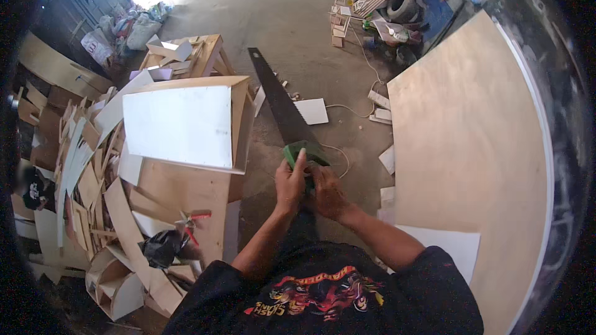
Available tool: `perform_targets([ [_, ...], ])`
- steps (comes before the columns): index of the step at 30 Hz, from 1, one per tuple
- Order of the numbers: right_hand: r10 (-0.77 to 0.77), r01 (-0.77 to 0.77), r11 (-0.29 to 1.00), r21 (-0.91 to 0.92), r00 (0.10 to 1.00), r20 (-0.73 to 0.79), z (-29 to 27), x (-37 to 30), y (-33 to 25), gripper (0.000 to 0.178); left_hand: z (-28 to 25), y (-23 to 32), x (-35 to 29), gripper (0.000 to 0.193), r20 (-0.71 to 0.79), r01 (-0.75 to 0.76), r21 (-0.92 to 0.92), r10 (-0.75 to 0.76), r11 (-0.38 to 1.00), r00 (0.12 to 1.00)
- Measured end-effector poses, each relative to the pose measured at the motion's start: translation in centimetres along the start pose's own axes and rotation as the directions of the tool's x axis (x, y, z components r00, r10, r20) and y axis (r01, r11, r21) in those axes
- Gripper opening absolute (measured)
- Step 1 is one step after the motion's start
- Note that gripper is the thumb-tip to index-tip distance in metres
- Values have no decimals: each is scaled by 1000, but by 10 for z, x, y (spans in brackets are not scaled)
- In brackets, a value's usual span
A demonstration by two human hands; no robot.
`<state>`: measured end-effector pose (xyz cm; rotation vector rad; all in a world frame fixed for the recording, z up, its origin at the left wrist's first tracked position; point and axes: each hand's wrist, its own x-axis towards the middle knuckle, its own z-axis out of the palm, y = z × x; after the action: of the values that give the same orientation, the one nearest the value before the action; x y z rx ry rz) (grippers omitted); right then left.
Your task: The person constructs a small wooden structure by fitting panels together, trimming edges with shears, and using a saw to cut a piece of wood. They align the pieces and check the fit of the roof and walls.
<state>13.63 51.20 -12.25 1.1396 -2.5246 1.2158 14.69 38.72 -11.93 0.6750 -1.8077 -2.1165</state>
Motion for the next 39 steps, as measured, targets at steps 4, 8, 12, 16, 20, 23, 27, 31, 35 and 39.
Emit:
perform_targets([
  [4,40,-20,988,156,991,-125,1,56,69,30,28,-8,61,41,223,-143,260,85,955,971],
  [8,264,-258,964,57,949,-171,3,107,112,26,21,-85,136,44,55,-104,-11,104,995,993],
  [12,302,-300,953,32,951,-69,7,142,167,29,-20,-102,192,56,-143,513,-235,-551,826,822],
  [16,299,-306,945,118,952,71,29,192,217,26,-51,-170,230,67,-353,348,-575,-607,741,712],
  [20,193,-245,928,279,960,202,68,240,272,25,-53,-192,255,70,-465,-26,-858,-753,514,466],
  [23,92,-195,914,354,953,289,97,290,312,22,-63,-217,262,67,-592,-310,-801,-601,512,537],
  [27,17,-228,875,427,896,444,133,338,338,22,-60,-209,273,57,-736,-479,-676,-487,560,470],
  [31,-53,-210,842,497,884,464,176,369,342,23,-58,-209,283,61,-788,-575,-600,-538,556,301],
  [35,-57,-218,840,497,875,480,229,382,326,22,-67,-222,275,62,-810,-681,-512,-559,524,179],
  [39,-18,-259,822,507,878,478,271,384,289,20,-86,-255,242,53,-886,-663,-438,-417,607,203],
])
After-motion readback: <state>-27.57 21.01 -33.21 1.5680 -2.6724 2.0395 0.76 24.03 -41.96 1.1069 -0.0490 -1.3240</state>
